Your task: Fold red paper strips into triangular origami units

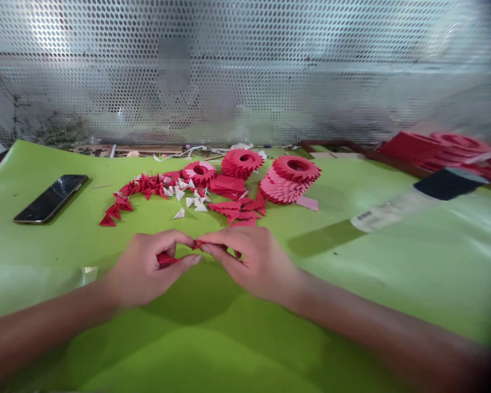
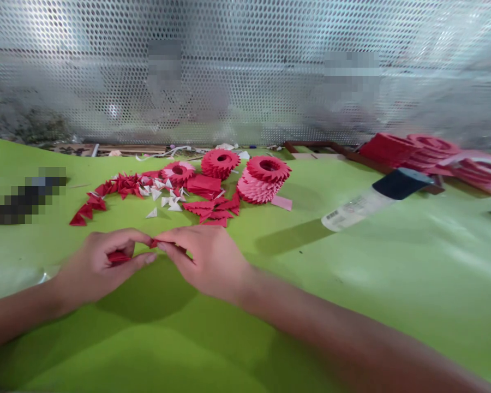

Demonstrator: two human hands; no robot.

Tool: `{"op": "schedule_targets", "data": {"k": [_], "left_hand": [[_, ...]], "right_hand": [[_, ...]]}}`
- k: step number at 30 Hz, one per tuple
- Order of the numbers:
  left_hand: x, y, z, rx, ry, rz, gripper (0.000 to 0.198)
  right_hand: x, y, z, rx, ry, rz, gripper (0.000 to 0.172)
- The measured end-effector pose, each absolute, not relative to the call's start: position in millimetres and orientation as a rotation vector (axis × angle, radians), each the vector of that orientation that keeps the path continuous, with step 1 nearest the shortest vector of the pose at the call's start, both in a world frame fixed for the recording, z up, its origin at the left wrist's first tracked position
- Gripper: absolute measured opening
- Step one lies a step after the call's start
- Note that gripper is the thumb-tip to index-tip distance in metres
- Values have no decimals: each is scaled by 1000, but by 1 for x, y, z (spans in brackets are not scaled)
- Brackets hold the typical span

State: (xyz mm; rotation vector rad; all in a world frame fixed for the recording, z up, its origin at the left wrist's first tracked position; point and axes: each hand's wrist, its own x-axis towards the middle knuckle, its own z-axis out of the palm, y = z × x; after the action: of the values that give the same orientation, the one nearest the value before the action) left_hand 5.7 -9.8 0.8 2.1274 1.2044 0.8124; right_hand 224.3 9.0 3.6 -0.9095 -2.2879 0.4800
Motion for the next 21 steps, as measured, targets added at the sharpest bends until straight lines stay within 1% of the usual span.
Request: {"op": "schedule_targets", "data": {"k": [4, 8, 12, 15, 16, 18, 19, 20, 21], "left_hand": [[7, -8, 2, 2109, 1297, 709, 29], [5, -8, -1, 2216, 1189, 684, 22], [5, -8, -1, 2441, 1146, 678, 25], [5, -10, 3, 2489, 1158, 587, 16], [5, -10, 5, 2492, 1174, 561, 20], [3, -11, 8, 2510, 1202, 527, 45], [1, -11, 9, 2525, 1202, 523, 53], [-1, -11, 9, 2542, 1193, 522, 54], [-3, -10, 10, 2553, 1186, 516, 51]], "right_hand": [[223, 9, 7, -1004, -2225, 706, 23], [222, 9, 5, -1004, -2238, 849, 23], [221, 9, 1, -940, -2280, 820, 20], [222, 11, 0, -931, -2336, 693, 19], [223, 12, 0, -936, -2330, 651, 19], [226, 15, 2, -960, -2286, 592, 18], [227, 17, 3, -979, -2264, 573, 18], [228, 19, 4, -1000, -2247, 557, 17], [230, 21, 5, -1019, -2235, 545, 17]]}}
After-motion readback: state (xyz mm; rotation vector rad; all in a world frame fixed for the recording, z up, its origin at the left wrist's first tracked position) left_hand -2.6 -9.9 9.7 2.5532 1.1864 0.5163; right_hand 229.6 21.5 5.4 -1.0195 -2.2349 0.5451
